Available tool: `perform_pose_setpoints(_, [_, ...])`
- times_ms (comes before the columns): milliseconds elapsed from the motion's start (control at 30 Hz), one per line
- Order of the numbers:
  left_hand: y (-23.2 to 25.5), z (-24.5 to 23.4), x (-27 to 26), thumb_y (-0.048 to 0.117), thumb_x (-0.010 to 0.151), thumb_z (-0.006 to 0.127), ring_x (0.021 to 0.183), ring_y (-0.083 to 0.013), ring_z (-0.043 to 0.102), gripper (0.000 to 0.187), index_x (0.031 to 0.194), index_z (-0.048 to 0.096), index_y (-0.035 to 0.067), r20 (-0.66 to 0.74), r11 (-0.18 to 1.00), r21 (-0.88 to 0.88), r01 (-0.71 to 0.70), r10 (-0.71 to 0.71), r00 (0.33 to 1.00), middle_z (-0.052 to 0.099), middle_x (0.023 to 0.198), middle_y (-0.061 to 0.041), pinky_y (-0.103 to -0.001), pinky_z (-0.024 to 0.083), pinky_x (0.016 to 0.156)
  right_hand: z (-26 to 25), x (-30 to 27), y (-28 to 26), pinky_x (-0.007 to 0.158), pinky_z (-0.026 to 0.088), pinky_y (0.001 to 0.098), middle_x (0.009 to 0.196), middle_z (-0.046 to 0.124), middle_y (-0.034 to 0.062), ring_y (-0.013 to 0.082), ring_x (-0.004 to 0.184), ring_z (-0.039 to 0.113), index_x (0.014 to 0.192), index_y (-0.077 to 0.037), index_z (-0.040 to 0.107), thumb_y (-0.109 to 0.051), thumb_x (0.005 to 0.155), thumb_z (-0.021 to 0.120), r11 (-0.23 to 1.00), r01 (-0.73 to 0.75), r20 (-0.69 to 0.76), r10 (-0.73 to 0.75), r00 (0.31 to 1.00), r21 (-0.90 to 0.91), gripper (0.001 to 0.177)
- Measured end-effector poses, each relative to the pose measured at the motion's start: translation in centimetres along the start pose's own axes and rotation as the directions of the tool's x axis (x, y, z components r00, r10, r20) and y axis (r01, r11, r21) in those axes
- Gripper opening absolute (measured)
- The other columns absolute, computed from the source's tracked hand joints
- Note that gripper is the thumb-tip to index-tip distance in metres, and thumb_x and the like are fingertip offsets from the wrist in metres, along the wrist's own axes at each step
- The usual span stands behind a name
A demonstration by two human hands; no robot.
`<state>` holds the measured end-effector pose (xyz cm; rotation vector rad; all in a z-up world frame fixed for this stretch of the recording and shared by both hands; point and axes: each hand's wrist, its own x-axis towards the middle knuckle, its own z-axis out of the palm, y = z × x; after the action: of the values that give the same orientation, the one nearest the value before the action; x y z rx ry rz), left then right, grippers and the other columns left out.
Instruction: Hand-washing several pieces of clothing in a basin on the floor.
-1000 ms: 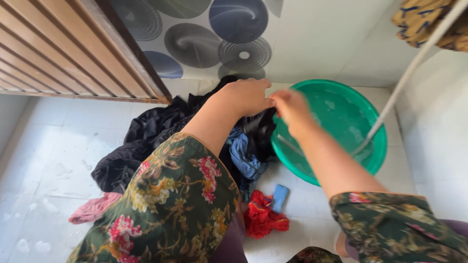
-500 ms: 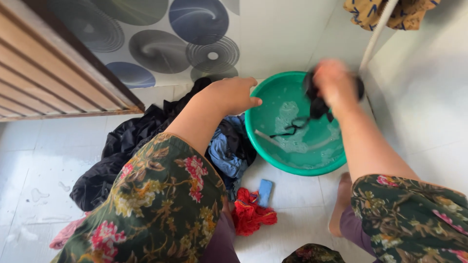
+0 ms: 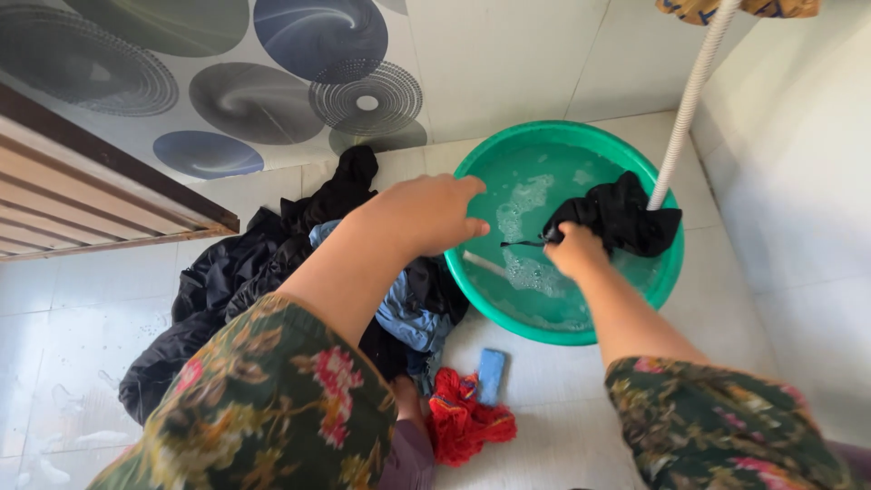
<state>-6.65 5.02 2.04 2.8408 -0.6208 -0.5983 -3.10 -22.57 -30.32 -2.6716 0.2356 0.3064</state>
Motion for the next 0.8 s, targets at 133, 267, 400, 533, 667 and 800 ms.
perform_pose_setpoints(133, [-0.8,0.8,0.0,0.047,0.090,0.065,0.119,-0.0411,0.061,0.064,0.145,0.051,0.017,0.009,0.999,-0.007,-0.041,0.042,0.999,0.064,0.130,-0.019,-0.053,0.049,0.098,5.3,-3.6,-0.5,0.103,0.048,0.0479,0.140,0.058,0.0163,0.0383,0.127,0.056,0.139,-0.011,0.055,-0.032,0.072,0.085,0.994,0.091,-0.006,-0.092,0.996,-0.066,0.077])
perform_pose_setpoints(267, [-1.2,0.9,0.3,0.047,0.090,0.064,0.119,-0.0415,0.061,0.063,0.145,0.050,0.018,0.053,1.000,-0.003,-0.015,0.015,0.998,0.064,0.130,-0.019,-0.053,0.050,0.097,10.8,-0.3,0.7,0.093,0.048,0.0497,0.135,0.060,0.0178,0.0412,0.115,0.058,0.138,-0.013,0.059,-0.010,0.071,0.075,0.987,0.159,0.071,-0.162,0.984,0.038,0.069])
perform_pose_setpoints(400, [-1.7,1.8,1.2,0.046,0.090,0.065,0.119,-0.0412,0.061,0.063,0.145,0.050,0.019,0.077,1.000,-0.006,-0.011,0.012,0.997,0.064,0.130,-0.019,-0.053,0.050,0.097,5.2,2.9,-1.9,0.090,0.055,0.0401,0.110,0.076,0.0159,0.0297,0.101,0.073,0.118,-0.007,0.072,-0.012,0.083,0.071,0.883,0.203,0.081,-0.260,0.962,0.422,0.036])
perform_pose_setpoints(533, [-1.4,2.7,1.8,0.047,0.090,0.066,0.119,-0.0404,0.061,0.063,0.145,0.051,0.020,0.079,1.000,-0.003,-0.029,0.030,0.996,0.064,0.130,-0.017,-0.053,0.050,0.098,-1.8,4.3,-2.2,0.087,0.054,0.0414,0.109,0.073,0.0176,0.0337,0.101,0.070,0.113,-0.006,0.072,-0.017,0.083,0.077,0.885,0.287,-0.196,-0.228,0.954,0.367,0.032])
perform_pose_setpoints(667, [-0.9,2.6,1.5,0.048,0.090,0.065,0.119,-0.0394,0.061,0.061,0.144,0.052,0.022,0.111,1.000,0.020,-0.005,0.003,0.994,0.064,0.130,-0.015,-0.052,0.051,0.097,-3.8,2.5,-1.5,0.083,0.053,0.0442,0.107,0.072,0.0205,0.0390,0.100,0.067,0.109,-0.005,0.073,-0.015,0.083,0.078,0.958,0.246,-0.427,-0.163,0.890,0.146,0.029])
perform_pose_setpoints(800, [-1.1,2.8,1.9,0.048,0.091,0.065,0.119,-0.0396,0.062,0.061,0.144,0.052,0.021,0.124,0.999,0.035,0.002,-0.006,0.992,0.064,0.130,-0.015,-0.052,0.051,0.097,-0.3,0.4,-2.9,0.086,0.056,0.0435,0.106,0.076,0.0171,0.0338,0.099,0.072,0.112,-0.010,0.073,-0.021,0.088,0.073,0.969,0.119,-0.118,-0.095,0.988,0.216,0.027])
